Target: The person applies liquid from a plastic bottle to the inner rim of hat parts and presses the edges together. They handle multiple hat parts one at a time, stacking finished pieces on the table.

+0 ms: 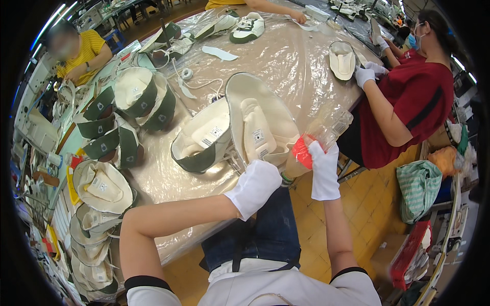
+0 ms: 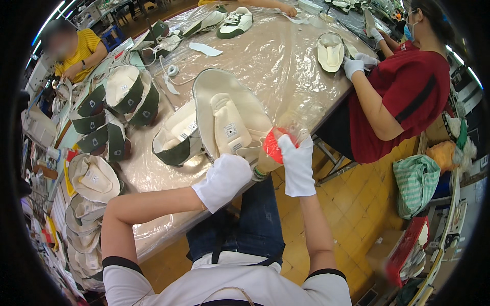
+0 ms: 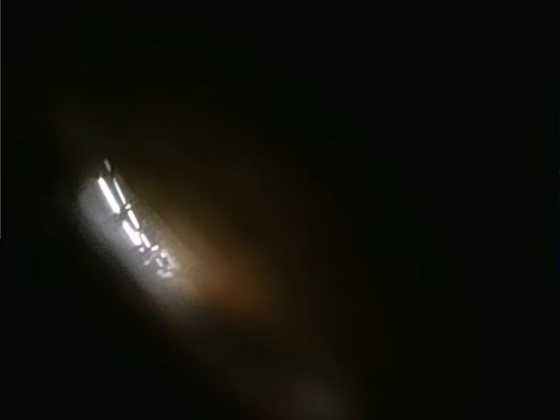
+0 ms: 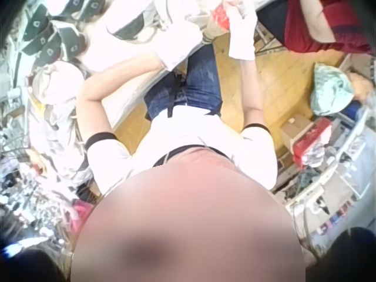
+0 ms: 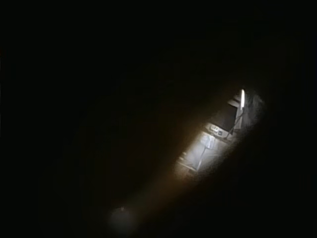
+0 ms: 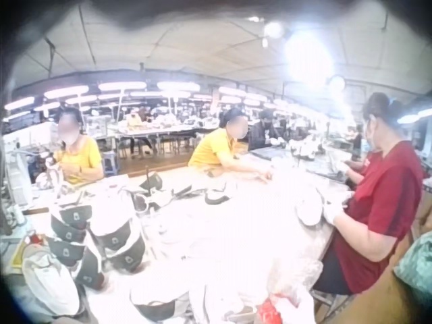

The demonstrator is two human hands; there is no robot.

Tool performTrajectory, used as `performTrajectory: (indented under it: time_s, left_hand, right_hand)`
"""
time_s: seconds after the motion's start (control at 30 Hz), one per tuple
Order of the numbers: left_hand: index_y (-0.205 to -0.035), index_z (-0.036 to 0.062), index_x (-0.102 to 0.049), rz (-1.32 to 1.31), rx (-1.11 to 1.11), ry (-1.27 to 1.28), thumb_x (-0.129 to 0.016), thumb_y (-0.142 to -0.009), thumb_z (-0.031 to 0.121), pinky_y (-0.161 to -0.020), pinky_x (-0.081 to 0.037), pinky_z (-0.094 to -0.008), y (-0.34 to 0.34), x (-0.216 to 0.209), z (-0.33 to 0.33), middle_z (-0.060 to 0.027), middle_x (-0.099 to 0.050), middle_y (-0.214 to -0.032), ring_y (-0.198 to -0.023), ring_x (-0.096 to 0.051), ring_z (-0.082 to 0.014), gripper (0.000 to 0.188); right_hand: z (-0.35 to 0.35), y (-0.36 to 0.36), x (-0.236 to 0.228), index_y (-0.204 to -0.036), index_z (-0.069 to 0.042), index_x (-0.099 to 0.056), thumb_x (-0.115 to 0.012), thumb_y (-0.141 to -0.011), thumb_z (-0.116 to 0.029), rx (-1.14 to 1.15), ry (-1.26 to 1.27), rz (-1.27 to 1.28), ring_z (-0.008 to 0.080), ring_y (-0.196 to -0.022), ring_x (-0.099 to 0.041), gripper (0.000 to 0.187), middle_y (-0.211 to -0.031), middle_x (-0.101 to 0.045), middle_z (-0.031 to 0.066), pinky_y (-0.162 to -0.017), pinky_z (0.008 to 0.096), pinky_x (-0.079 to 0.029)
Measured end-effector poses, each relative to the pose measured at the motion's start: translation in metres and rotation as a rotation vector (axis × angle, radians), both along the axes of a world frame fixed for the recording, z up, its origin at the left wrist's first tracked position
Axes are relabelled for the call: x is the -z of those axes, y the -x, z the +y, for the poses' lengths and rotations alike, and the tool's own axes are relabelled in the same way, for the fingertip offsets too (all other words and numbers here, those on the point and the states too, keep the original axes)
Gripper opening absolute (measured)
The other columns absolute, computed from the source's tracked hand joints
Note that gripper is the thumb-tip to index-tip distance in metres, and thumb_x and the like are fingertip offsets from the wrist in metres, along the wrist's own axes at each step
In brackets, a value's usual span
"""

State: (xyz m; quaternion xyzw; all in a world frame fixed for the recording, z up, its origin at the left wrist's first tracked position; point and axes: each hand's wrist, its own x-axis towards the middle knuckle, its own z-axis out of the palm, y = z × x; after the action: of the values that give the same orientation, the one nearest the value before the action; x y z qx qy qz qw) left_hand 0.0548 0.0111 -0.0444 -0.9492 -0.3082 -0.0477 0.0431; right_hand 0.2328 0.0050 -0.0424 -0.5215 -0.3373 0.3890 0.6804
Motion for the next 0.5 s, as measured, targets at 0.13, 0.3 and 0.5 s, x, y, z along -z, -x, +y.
performTrajectory:
  time_s: [0.13,0.3,0.5]
  left_hand:
    - [-0.07,0.0058,-0.07,-0.125,0.158,-0.001,-0.065,-0.068,0.009,-0.055,-0.05,-0.0385,0.001,0.003,0.001,-0.0116,-0.062,-0.065,-0.062,-0.066,-0.0276,0.006]
    - [-0.067,0.0055,-0.065,-0.11,0.145,-0.086,-0.065,-0.067,0.01,-0.057,-0.049,-0.0391,-0.009,0.003,-0.003,-0.0116,-0.06,-0.064,-0.061,-0.064,-0.0287,0.005]
    - [-0.067,0.0055,-0.063,-0.019,0.178,-0.136,-0.066,-0.063,0.009,-0.053,-0.046,-0.036,-0.008,-0.005,-0.001,-0.0093,-0.058,-0.063,-0.059,-0.063,-0.0257,0.006]
  right_hand:
    - [0.006,-0.008,-0.003,-0.109,0.0,-0.06,-0.071,-0.087,-0.001,0.144,-0.081,-0.071,0.0118,-0.085,-0.065,0.024,-0.099,-0.066,0.0049,-0.076,0.0257,-0.054]
    - [-0.005,-0.004,-0.011,-0.117,0.002,-0.056,-0.074,-0.083,0.001,0.117,-0.202,-0.344,0.0142,-0.096,-0.065,0.039,-0.109,-0.065,0.0084,-0.086,0.0284,-0.054]
    - [0.006,-0.012,-0.007,-0.115,0.001,-0.056,-0.075,-0.079,0.004,-0.011,-0.29,-0.582,0.0151,-0.099,-0.065,0.04,-0.109,-0.064,0.0083,-0.088,0.0299,-0.054]
